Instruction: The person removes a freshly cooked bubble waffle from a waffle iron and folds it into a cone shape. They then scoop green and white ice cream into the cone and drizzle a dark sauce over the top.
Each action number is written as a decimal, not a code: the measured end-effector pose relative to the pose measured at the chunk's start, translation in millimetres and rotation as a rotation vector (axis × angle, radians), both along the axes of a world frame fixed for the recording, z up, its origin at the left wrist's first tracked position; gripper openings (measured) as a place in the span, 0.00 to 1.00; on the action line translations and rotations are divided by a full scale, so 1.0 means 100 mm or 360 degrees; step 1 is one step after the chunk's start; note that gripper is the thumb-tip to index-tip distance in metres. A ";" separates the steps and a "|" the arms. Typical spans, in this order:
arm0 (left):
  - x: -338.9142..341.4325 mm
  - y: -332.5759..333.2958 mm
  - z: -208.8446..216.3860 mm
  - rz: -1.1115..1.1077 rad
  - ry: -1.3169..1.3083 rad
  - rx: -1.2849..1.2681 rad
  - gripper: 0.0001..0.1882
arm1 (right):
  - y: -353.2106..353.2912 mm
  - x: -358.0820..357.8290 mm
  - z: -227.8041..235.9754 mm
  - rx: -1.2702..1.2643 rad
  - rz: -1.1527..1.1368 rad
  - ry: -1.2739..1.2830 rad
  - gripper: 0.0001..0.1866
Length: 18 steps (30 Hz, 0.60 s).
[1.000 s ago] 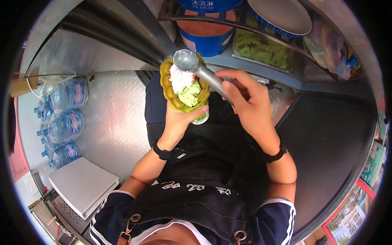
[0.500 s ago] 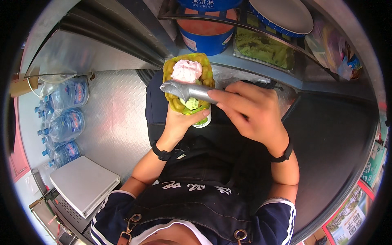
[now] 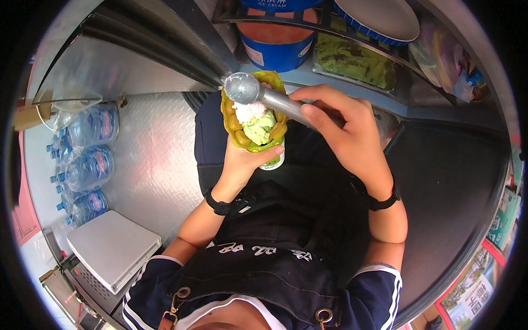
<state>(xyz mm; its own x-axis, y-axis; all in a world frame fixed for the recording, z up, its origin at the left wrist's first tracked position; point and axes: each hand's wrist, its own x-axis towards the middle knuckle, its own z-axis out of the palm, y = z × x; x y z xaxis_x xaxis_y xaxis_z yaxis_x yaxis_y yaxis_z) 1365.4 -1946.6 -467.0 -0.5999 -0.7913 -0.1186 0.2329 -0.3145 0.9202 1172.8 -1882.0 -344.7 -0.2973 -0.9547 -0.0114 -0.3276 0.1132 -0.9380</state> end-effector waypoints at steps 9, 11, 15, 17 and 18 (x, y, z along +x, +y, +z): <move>0.01 -0.04 0.03 -0.0001 -0.0004 0.0062 0.43 | 0.02 0.00 -0.14 -0.0463 0.0121 0.0547 0.10; 0.02 -0.04 0.04 0.0000 -0.0008 0.0077 0.42 | 0.04 -0.05 -0.10 -0.0653 0.0293 0.0671 0.11; 0.02 -0.03 0.02 -0.0009 0.0021 0.0180 0.42 | -0.01 -0.04 -0.17 -0.0511 0.0365 0.1059 0.11; 0.04 -0.03 -0.01 -0.0026 -0.0009 0.0225 0.39 | -0.02 -0.04 -0.19 -0.0611 0.0274 0.0731 0.11; 0.04 -0.04 0.01 -0.0048 0.0008 0.0250 0.39 | -0.02 -0.04 -0.21 -0.0656 0.0225 0.0561 0.11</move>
<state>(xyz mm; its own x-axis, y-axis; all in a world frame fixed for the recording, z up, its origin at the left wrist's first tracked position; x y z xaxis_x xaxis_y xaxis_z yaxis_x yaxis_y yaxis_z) 1369.2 -1950.9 -466.1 -0.6240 -0.7448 -0.2364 0.2256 -0.4613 0.8581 1169.2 -1884.4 -366.2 -0.0843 -0.8899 0.4483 -0.6148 -0.3075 -0.7262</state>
